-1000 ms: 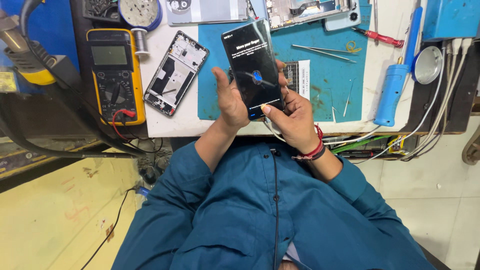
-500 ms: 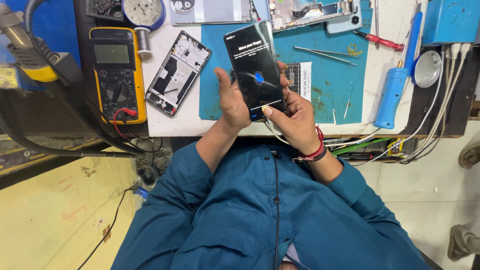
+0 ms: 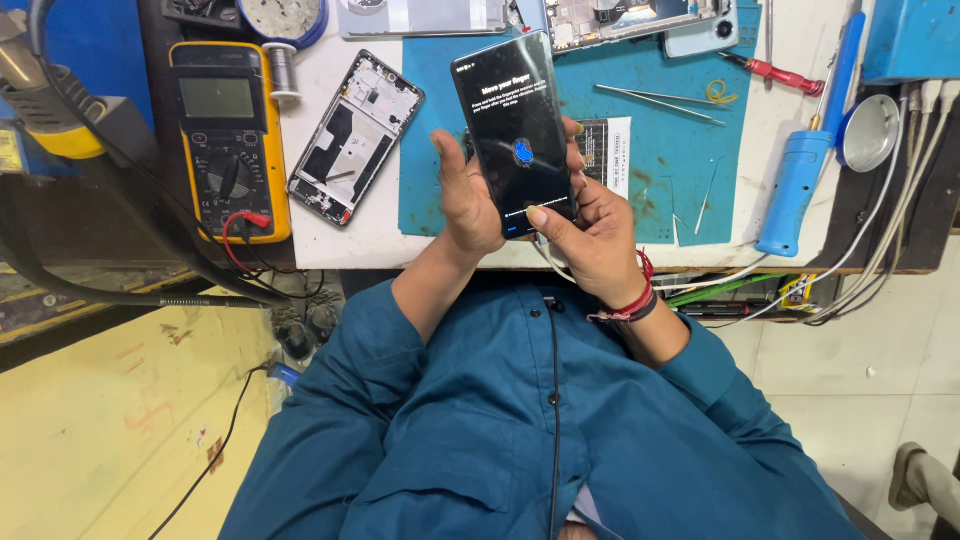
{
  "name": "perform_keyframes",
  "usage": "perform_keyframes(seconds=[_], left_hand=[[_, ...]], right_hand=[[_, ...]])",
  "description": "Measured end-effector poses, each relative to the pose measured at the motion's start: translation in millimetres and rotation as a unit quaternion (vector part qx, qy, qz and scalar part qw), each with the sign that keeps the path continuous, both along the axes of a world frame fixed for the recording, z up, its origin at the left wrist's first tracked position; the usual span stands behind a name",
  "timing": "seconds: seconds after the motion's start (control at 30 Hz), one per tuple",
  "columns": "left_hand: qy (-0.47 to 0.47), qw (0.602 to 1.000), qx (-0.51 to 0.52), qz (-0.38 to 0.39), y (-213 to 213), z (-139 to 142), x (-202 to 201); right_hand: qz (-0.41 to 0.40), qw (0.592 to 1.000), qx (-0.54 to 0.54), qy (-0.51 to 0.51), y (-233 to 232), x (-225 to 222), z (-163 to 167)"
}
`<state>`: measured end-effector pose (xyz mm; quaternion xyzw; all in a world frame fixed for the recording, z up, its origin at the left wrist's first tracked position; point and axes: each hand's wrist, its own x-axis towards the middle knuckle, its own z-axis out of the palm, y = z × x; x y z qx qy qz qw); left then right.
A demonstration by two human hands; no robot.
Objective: The person solders a component on a disassembled smartphone motherboard using a soldering iron, then reassembles the phone by pressing the back cover into place. They power the phone on, navigate its settings, and enroll a fingerprint by repeatedly pressing the sensor, then secure a rubber band around the phone.
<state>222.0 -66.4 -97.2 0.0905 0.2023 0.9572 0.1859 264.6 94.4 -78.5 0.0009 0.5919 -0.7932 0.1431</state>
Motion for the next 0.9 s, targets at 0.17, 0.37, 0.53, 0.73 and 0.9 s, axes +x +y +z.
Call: perform_keyframes(seconds=[0.17,0.37,0.53,0.73,0.9], left_hand=[[-0.002,1.000,-0.003,0.001,-0.5,-1.3,-1.6],[-0.004,1.000,-0.011,0.009,-0.8,-2.0,-1.4],[0.011,1.000,0.003,-0.002,-1.6,-3.6,-2.9],[0.005,1.000,-0.008,0.007,-1.7,-1.8,-3.2],[0.009,1.000,-0.007,0.004,-2.5,-1.7,-4.0]], right_hand=[[-0.001,1.000,-0.009,-0.011,0.9,-1.2,-2.9],[0.004,1.000,-0.006,0.000,0.2,-1.7,-1.6],[-0.002,1.000,-0.006,0.000,-1.6,-2.4,-1.5],[0.001,1.000,0.000,0.002,-0.7,-2.7,-2.7],[0.004,1.000,-0.004,0.008,-1.8,-3.7,-0.7]])
